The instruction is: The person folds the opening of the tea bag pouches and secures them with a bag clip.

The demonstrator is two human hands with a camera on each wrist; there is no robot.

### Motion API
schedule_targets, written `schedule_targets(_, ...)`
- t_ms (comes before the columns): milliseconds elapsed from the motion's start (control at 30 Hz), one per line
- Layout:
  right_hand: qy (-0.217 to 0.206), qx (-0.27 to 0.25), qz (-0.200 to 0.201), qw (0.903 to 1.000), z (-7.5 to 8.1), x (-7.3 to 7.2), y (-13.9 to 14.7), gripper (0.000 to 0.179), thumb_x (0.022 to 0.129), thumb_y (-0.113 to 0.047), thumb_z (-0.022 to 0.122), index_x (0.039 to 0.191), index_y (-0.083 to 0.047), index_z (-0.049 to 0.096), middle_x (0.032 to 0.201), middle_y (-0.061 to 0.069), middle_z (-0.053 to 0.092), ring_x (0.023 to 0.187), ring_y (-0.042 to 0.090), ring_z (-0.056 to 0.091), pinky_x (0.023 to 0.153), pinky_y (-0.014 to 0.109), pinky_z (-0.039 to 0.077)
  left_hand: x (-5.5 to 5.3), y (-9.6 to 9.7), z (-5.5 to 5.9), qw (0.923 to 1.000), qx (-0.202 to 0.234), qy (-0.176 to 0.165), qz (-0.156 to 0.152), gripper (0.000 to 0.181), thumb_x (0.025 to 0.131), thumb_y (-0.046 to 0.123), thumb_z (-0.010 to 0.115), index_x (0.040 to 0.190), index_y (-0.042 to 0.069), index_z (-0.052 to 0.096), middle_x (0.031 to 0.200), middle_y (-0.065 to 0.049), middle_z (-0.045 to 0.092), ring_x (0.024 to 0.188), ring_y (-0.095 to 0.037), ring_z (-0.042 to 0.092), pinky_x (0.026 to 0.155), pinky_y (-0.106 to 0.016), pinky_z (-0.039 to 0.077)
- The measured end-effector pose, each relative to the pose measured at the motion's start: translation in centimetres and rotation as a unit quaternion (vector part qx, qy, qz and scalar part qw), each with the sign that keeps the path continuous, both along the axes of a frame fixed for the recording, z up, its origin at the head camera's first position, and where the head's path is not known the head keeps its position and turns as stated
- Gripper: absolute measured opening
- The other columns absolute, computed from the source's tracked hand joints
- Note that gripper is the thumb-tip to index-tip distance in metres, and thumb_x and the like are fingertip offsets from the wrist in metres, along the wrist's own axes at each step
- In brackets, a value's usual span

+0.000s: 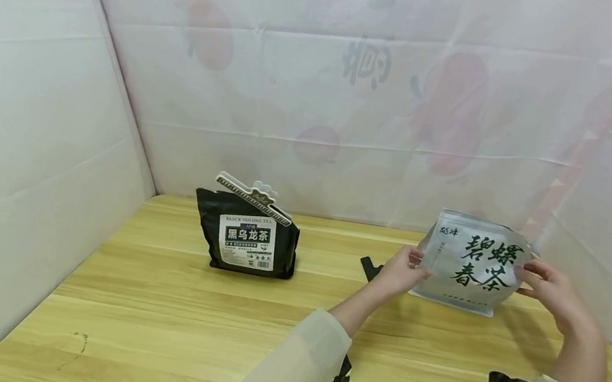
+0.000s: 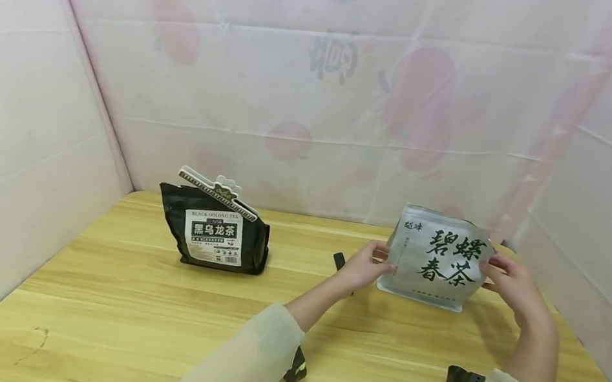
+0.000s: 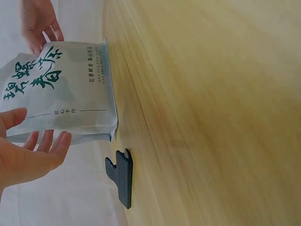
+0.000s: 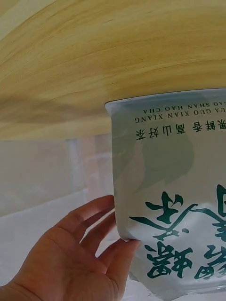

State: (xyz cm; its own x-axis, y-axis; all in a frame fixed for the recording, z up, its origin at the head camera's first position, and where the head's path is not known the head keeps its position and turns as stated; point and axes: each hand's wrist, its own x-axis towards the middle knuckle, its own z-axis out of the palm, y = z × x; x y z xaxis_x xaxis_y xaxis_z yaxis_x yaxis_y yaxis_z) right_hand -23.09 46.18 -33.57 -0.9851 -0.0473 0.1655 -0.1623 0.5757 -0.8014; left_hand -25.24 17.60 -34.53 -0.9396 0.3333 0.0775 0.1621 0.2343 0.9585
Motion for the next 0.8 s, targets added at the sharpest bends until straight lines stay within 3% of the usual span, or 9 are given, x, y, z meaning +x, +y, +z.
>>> schedule_targets(167, 0.012, -0.065, 0.045, 0.9968, -2.0, -2.0, 2.4, 0.033, 0.098, -0.019, 0.044, 0.120, 0.004, 0.046, 0.104, 0.000, 0.051, 0.083, -0.001, 0.054, 0.066, 0.022, 0.050, 0.0, -0.1, 0.1, 0.9999, -0.009, 0.007, 0.002, 0.025, 0.086, 0.018, 0.066, 0.109, 0.013, 0.055, 0.101, 0.005, 0.056, 0.093, -0.010, 0.054, 0.072, -0.027, 0.047)
schedule_targets(233, 0.014, -0.070, 0.050, 0.9962, -2.1, -2.1, 2.3, 0.035, 0.098, -0.020, 0.045, 0.123, 0.004, 0.044, 0.109, 0.008, 0.049, 0.084, -0.002, 0.054, 0.066, 0.022, 0.050, -0.1, -0.1, 0.1, 0.9998, -0.014, 0.010, 0.004, 0.023, 0.086, 0.018, 0.066, 0.106, 0.013, 0.056, 0.100, 0.005, 0.056, 0.093, -0.010, 0.054, 0.072, -0.026, 0.047)
schedule_targets(400, -0.017, 0.006, 0.030, 0.9994, -0.5, -0.6, -0.3, 0.057, 0.099, -0.026, 0.040, 0.132, 0.015, 0.020, 0.123, 0.030, 0.030, 0.087, -0.012, 0.045, 0.070, 0.020, 0.049, -0.1, 0.0, 0.1, 0.9994, -0.028, 0.019, 0.005, 0.018, 0.085, 0.017, 0.066, 0.100, 0.012, 0.056, 0.104, 0.003, 0.056, 0.096, -0.012, 0.053, 0.073, -0.026, 0.047)
schedule_targets(467, -0.036, 0.031, 0.026, 0.9985, 0.2, 0.0, -1.1, 0.063, 0.100, -0.026, 0.039, 0.138, 0.015, 0.010, 0.131, 0.036, 0.022, 0.097, 0.002, 0.050, 0.075, 0.026, 0.048, -0.1, 0.2, 0.0, 0.9993, -0.030, 0.023, 0.004, 0.018, 0.086, 0.018, 0.065, 0.100, 0.012, 0.056, 0.108, 0.003, 0.056, 0.098, -0.012, 0.053, 0.073, -0.027, 0.047)
schedule_targets(533, -0.059, 0.041, 0.023, 0.9971, 0.7, 0.4, -1.6, 0.072, 0.100, -0.027, 0.039, 0.138, 0.015, -0.004, 0.138, 0.040, 0.006, 0.108, 0.028, 0.049, 0.085, 0.040, 0.045, -0.1, 0.4, 0.0, 0.9994, -0.024, 0.025, 0.001, 0.022, 0.087, 0.018, 0.065, 0.105, 0.012, 0.055, 0.113, 0.001, 0.056, 0.096, -0.011, 0.054, 0.072, -0.026, 0.047)
schedule_targets(600, -0.074, 0.046, 0.025, 0.9959, 0.9, 0.5, -1.8, 0.077, 0.099, -0.028, 0.039, 0.136, 0.014, -0.015, 0.137, 0.042, -0.008, 0.114, 0.052, 0.035, 0.089, 0.054, 0.037, 0.0, 0.7, -0.1, 0.9996, -0.013, 0.023, -0.003, 0.026, 0.087, 0.018, 0.064, 0.110, 0.011, 0.053, 0.114, 0.000, 0.056, 0.090, -0.010, 0.055, 0.068, -0.025, 0.047)
schedule_targets(633, -0.077, 0.045, 0.026, 0.9957, 0.9, 0.6, -1.9, 0.079, 0.099, -0.027, 0.040, 0.135, 0.012, -0.019, 0.136, 0.043, -0.013, 0.115, 0.058, 0.027, 0.089, 0.058, 0.034, 0.0, 0.8, -0.1, 0.9997, -0.008, 0.024, -0.004, 0.028, 0.088, 0.018, 0.064, 0.112, 0.010, 0.053, 0.113, -0.001, 0.056, 0.085, -0.010, 0.055, 0.066, -0.025, 0.047)
schedule_targets(700, -0.070, 0.036, 0.027, 0.9966, 0.8, 0.6, -2.1, 0.080, 0.099, -0.025, 0.042, 0.135, 0.012, -0.018, 0.136, 0.043, -0.011, 0.112, 0.053, 0.036, 0.089, 0.056, 0.036, 0.1, 1.0, -0.1, 0.9997, 0.002, 0.022, -0.004, 0.029, 0.088, 0.018, 0.063, 0.113, 0.010, 0.052, 0.108, -0.002, 0.057, 0.077, -0.009, 0.054, 0.062, -0.024, 0.046)
schedule_targets(800, -0.041, 0.028, 0.024, 0.9985, 0.5, 0.6, -2.5, 0.075, 0.097, -0.021, 0.046, 0.138, 0.013, -0.007, 0.135, 0.043, 0.006, 0.098, 0.017, 0.051, 0.080, 0.039, 0.048, 0.1, 1.1, -0.3, 0.9997, 0.003, 0.024, 0.005, 0.026, 0.089, 0.020, 0.062, 0.111, 0.010, 0.052, 0.099, -0.002, 0.057, 0.071, -0.008, 0.051, 0.059, -0.024, 0.044)
